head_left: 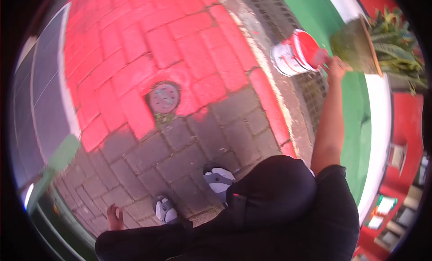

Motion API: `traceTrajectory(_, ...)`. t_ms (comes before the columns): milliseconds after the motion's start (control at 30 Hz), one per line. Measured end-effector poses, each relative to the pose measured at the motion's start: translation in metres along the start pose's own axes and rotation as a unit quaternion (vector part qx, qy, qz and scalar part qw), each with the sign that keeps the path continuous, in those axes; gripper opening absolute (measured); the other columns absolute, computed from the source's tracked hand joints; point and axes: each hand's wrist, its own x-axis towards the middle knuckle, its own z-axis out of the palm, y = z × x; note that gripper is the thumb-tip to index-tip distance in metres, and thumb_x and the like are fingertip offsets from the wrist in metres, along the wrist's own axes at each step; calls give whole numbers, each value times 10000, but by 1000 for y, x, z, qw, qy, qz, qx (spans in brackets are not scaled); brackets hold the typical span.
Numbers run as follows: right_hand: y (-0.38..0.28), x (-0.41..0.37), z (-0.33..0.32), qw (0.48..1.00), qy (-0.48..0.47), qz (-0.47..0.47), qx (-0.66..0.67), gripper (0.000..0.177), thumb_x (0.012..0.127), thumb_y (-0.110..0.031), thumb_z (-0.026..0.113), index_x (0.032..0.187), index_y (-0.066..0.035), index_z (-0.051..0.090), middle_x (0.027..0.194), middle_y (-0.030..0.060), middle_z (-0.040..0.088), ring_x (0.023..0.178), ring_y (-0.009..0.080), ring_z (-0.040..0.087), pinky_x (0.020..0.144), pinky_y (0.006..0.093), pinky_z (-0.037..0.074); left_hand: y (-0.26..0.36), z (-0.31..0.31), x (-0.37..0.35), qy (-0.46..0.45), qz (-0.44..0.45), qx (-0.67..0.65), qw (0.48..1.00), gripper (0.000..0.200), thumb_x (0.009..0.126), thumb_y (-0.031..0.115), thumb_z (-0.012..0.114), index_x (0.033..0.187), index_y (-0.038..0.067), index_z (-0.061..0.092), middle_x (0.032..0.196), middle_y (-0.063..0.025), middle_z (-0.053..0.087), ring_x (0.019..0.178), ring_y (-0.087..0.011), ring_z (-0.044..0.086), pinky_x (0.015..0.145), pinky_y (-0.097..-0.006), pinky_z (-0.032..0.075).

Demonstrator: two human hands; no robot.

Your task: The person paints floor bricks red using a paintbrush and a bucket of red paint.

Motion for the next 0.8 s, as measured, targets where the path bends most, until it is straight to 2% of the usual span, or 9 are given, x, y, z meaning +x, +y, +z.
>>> traceTrajectory(67, 17, 4, -13, 997, -36, 40, 60, 246, 962, -177, 638, 1106, 10, 569, 1123, 187, 681, 1049, 331, 691, 873, 560, 622, 23, -26, 4, 1, -28, 1, 1000, 174, 912, 119, 697, 1048, 22, 650, 1293, -253, 637, 1245, -453, 567, 1079, -513, 437)
traceTrajectory(100, 21, -1, -11, 998, -1, 36, 59, 346, 1064, -223, 524, 1337, -16, 481, 1239, 210, 686, 1113, 338, 678, 905, 523, 626, 34, -35, 6, -2, -51, -16, 999, 181, 908, 119, 705, 1055, 27, 654, 1312, -250, 631, 1258, -451, 562, 1088, -510, 435)
traceTrajectory(167, 29, -3, -11, 988, 52, 61, 135, 407, 1051, -218, 561, 1379, -4, 448, 1269, 228, 674, 1119, 358, 675, 938, 543, 616, 42, -35, -5, 7, -80, -38, 996, 189, 904, 120, 713, 1062, 33, 657, 1330, -248, 626, 1270, -448, 557, 1096, -507, 432)
traceTrajectory(333, 28, 6, 1, 1000, 26, -8, -4, 226, 944, -117, 726, 1081, -102, 547, 973, 47, 644, 925, 190, 661, 756, 403, 603, 31, -27, -35, -40, -64, -33, 997, 223, 879, 111, 742, 1078, 44, 668, 1370, -222, 615, 1287, -451, 546, 1093, -503, 446)
traceTrajectory(433, -2, -8, 23, 997, 15, -53, -47, 263, 893, -101, 786, 921, -148, 529, 838, -24, 547, 793, 119, 605, 633, 326, 537, 27, -23, -39, -63, -58, -39, 996, 251, 876, 114, 751, 1102, 43, 669, 1375, -224, 612, 1288, -452, 547, 1089, -507, 451)
traceTrajectory(500, -2, -1, 32, 996, 25, -81, 8, 219, 846, -47, 774, 844, -81, 558, 811, -1, 578, 763, 118, 600, 592, 310, 527, 32, -19, -37, -54, -72, -45, 995, 233, 880, 114, 746, 1086, 36, 669, 1374, -223, 614, 1289, -449, 548, 1091, -509, 452)
traceTrajectory(600, 11, 26, 30, 985, -97, -94, -111, 228, 818, -13, 774, 767, -83, 563, 767, -9, 572, 740, 109, 591, 577, 282, 478, 53, -17, -21, -56, -53, -42, 996, 336, 895, 119, 733, 1208, 41, 639, 1415, -222, 585, 1319, -455, 527, 1113, -506, 438)
traceTrajectory(700, 15, 31, 33, 989, -33, -127, -67, 243, 863, -97, 788, 856, -135, 548, 842, -10, 576, 744, 113, 589, 567, 327, 521, 73, -11, -11, -86, -56, -54, 993, 510, 909, 128, 725, 1385, 49, 558, 1528, -235, 489, 1393, -464, 465, 1150, -505, 410)
traceTrajectory(800, 27, 50, 28, 952, 35, -187, -241, 209, 864, -113, 762, 829, -111, 556, 855, 22, 581, 735, 136, 586, 551, 317, 516, 92, 6, -7, -71, -52, -84, 993, 622, 911, 133, 728, 1483, 47, 499, 1635, -232, 361, 1480, -457, 371, 1200, -501, 361)
